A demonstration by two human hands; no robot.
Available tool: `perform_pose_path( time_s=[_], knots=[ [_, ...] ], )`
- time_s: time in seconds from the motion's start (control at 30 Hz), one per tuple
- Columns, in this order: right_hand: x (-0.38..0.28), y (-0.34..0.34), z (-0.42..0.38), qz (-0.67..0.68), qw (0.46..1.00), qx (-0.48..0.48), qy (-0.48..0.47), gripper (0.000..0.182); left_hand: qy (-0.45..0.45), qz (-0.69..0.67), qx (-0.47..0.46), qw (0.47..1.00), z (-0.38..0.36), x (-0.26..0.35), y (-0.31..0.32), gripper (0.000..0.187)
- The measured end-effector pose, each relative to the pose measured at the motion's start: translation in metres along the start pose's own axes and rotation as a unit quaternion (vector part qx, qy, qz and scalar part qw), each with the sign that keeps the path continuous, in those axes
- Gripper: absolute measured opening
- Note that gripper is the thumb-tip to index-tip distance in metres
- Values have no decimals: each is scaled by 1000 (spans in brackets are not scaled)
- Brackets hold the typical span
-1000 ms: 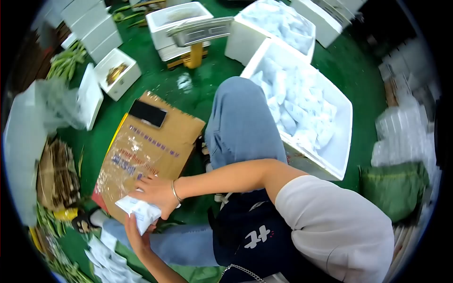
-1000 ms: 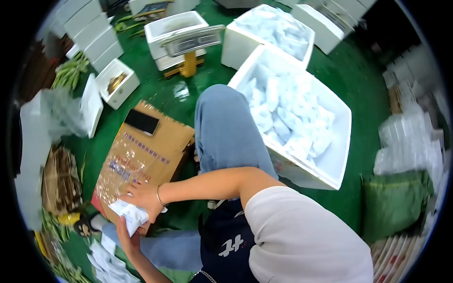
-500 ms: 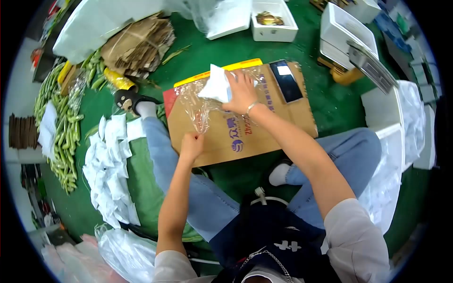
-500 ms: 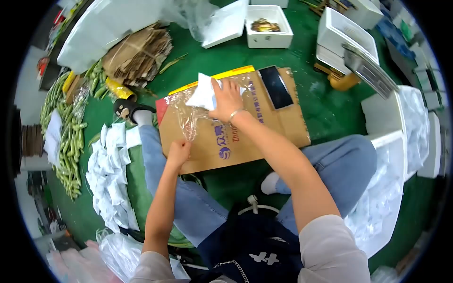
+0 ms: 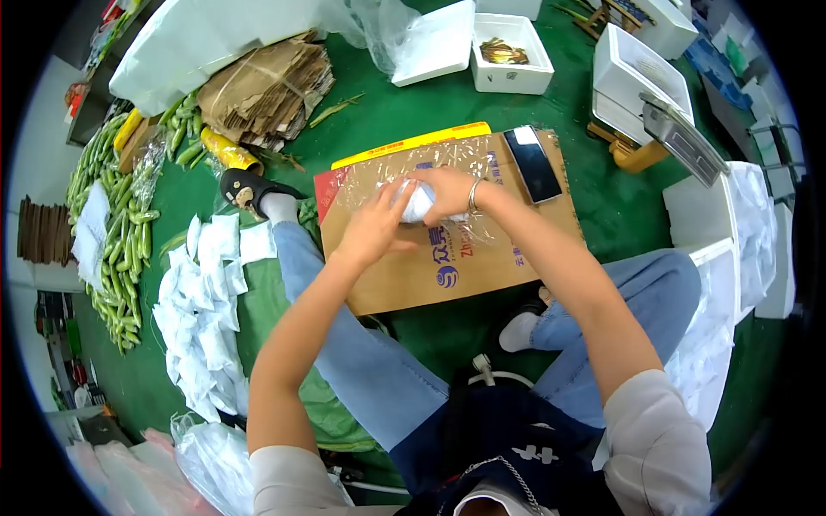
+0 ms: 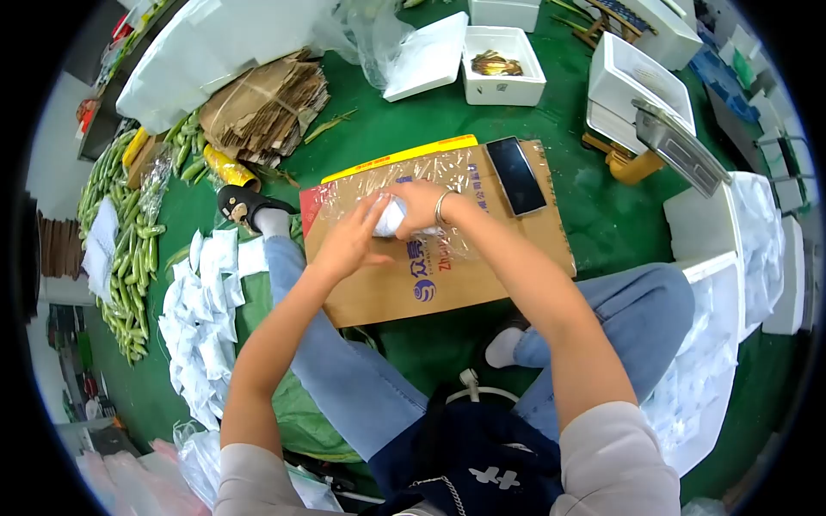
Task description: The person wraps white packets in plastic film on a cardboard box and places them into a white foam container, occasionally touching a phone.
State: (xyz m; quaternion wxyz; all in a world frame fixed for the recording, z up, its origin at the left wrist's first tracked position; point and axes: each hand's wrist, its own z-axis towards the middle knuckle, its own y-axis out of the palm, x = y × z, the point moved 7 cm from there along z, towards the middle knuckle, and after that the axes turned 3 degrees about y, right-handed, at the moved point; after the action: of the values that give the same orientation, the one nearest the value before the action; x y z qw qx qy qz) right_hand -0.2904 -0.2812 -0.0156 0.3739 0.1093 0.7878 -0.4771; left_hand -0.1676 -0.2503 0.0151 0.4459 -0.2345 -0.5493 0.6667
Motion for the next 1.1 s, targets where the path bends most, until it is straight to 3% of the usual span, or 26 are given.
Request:
perform_pose_path(
  time_s=[0.03,0.1,0.13,0.17,0.2,0.23,0.27,0.3,0.37,0.4,0.43,0.5,0.57,0.63,0.7,0.73,0.77,0.8,0.83,0.9,0.93,1.0,1.03,1.1],
  knots=[
    [0,4,-5,0,1000,3,6,80,-4,2,-63,998,1,-5,7,85],
    [6,-3,-32,136,967,210,41,79,-4,10,-78,997,9,-13,10,85],
    [13,8,-57,103,923,366,67,80,-6,17,-92,996,16,-17,15,84],
    [11,17,-78,115,911,379,117,82,7,39,-82,996,16,-18,13,84],
    [14,33,-96,17,897,402,184,85,33,54,-65,996,13,-17,13,84],
    [13,39,-109,-41,903,387,180,73,19,11,-77,997,9,-31,32,84],
    [25,55,-113,-117,903,390,136,47,23,28,-82,996,16,-28,27,82],
    [44,64,-114,-141,906,358,176,17,31,24,-72,997,15,-33,28,83],
    [55,30,-150,-9,849,487,205,11,63,32,-52,996,22,-26,18,85],
    [55,-1,-160,24,831,521,191,11,-12,2,-115,993,26,-21,12,82],
    [50,-31,-166,62,817,547,172,11,3,-5,-109,994,31,-4,3,82],
    [44,-77,-147,118,819,529,189,13,-88,-12,-140,986,35,1,-10,74],
    [30,-103,-110,166,845,469,198,17,-49,-27,-108,993,31,10,-12,69],
    [-3,-97,-68,28,876,434,210,14,-11,-82,-59,995,30,28,-19,54],
    [-55,-58,-77,-42,909,391,140,13,-34,-100,-84,991,33,59,-48,41],
    [-70,-38,-90,-84,933,343,70,16,-32,-97,-85,991,22,39,-36,41],
    [-83,-16,-105,-127,948,292,0,19,-149,-194,-183,952,-9,-12,5,36],
    [-78,9,-113,-135,961,240,-18,32,-260,-288,-272,881,-36,-40,37,34],
    [-67,31,-123,-142,972,185,-35,46,-257,-289,-271,882,-40,-35,40,34],
    [-70,49,-171,-230,948,181,-128,84,-242,-319,-273,875,-50,-9,43,32],
    [-59,65,-165,-229,948,182,-126,84,-240,-319,-275,874,-55,-1,52,32],
    [-34,100,-150,-402,862,285,-118,113,-409,-572,-220,676,-70,6,93,28],
    [-39,96,-151,-405,860,285,-120,113,-408,-573,-217,677,-71,1,101,28],
    [-33,99,-144,-332,933,116,-71,122,-411,-604,-253,634,-76,-5,117,30]
  ],
)
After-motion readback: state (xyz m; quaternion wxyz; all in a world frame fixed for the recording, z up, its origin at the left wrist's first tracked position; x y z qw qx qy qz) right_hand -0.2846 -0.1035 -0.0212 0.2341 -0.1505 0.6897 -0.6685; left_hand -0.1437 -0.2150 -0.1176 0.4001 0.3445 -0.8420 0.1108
